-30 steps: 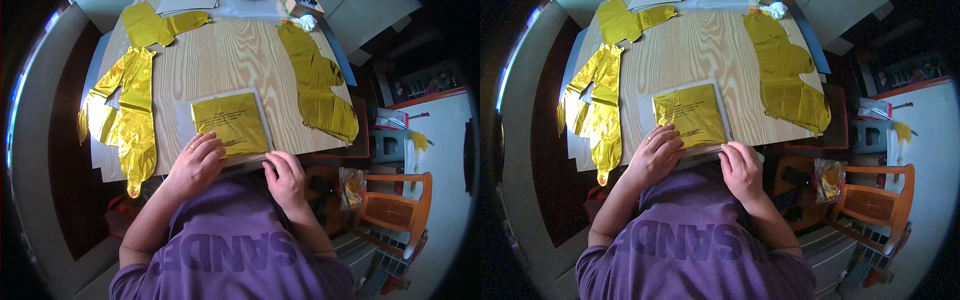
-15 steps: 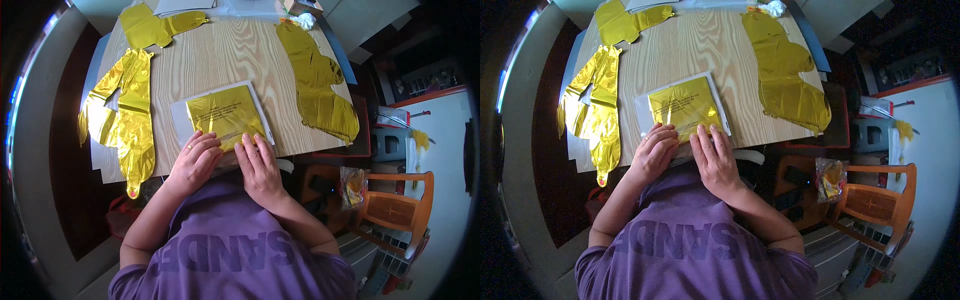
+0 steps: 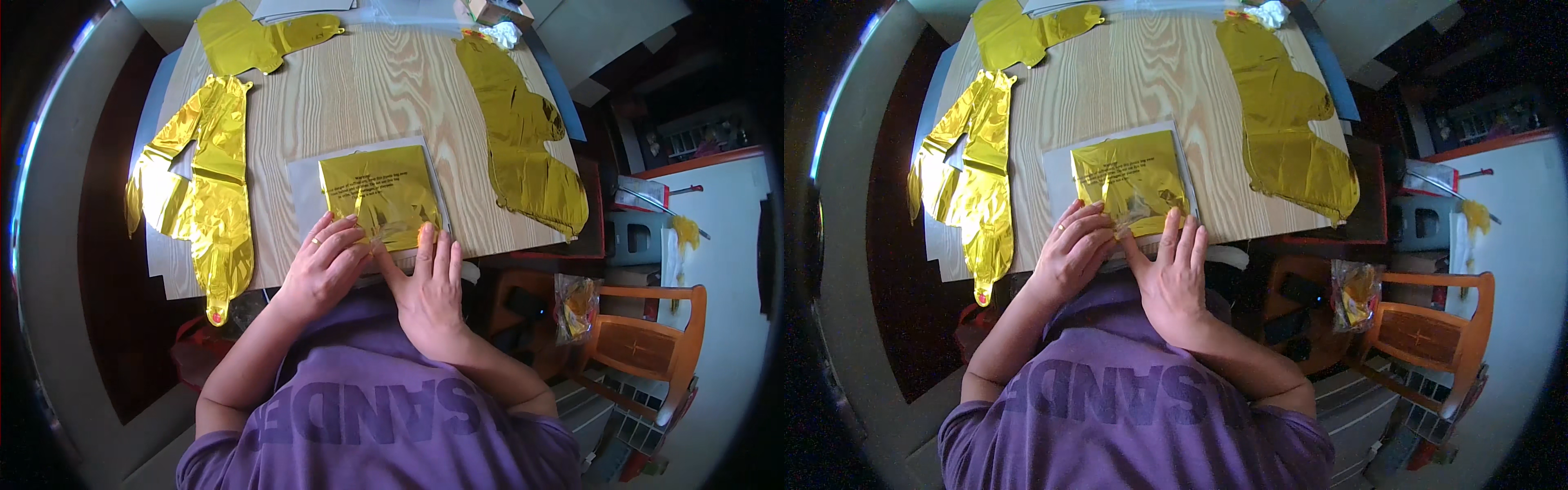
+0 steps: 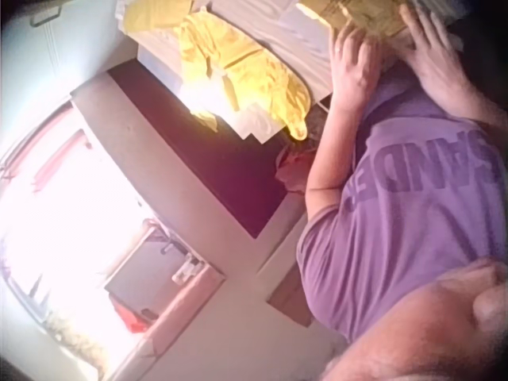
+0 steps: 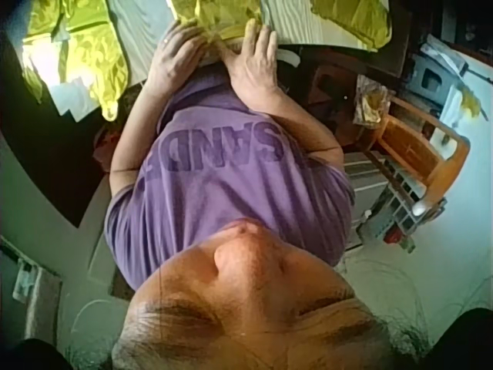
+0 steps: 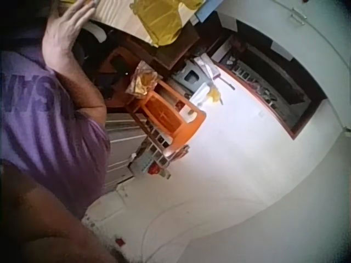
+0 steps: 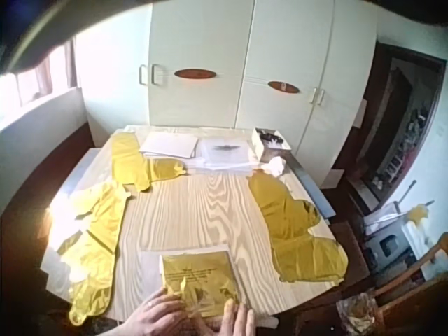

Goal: Folding gold foil balloons and preparing them with cardboard backings for packaging.

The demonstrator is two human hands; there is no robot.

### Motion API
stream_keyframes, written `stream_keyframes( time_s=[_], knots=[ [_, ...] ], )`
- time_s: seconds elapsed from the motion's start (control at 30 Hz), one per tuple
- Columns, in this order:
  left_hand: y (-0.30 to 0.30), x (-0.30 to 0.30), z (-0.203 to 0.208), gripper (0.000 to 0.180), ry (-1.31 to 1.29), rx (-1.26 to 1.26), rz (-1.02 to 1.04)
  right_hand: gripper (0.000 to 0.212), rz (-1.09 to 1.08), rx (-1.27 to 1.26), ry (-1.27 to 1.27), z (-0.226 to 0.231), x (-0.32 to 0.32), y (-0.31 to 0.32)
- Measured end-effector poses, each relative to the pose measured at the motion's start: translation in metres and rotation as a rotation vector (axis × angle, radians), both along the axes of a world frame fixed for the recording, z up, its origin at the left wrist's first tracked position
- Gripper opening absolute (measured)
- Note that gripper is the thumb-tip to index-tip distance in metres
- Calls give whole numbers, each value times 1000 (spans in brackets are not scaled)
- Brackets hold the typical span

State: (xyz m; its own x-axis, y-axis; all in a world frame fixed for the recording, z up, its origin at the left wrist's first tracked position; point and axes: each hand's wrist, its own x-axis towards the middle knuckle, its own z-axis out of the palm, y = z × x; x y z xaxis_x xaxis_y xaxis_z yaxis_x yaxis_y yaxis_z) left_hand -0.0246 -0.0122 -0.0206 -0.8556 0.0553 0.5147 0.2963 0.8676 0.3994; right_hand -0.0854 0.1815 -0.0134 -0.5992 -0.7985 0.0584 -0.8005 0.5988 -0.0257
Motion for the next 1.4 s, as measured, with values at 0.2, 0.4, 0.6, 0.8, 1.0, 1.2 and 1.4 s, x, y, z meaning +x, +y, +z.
stream_keyframes(
  time_s=[0.2,0.4,0.6,0.8,1.0,1.2,1.4],
  knots=[
    [1,1,-3,25,-13,36,3,53,9,-18,14,-1,-1,0],
    [0,1,-3,25,16,17,4,53,104,-75,32,-15,-5,-1],
    [-3,3,15,25,-168,126,-3,54,52,-202,-33,-16,-7,-1],
    [-9,-36,38,43,-214,6,129,55,29,-307,-27,-19,-6,3],
    [-12,-81,0,59,-279,-264,-82,49,28,-251,45,-16,-6,0],
    [-11,-87,-4,60,-248,-327,-116,47,82,-238,68,-16,-10,6],
    [-17,-85,3,68,-225,-26,-171,23,133,-692,-51,4,-31,31]
  ],
)
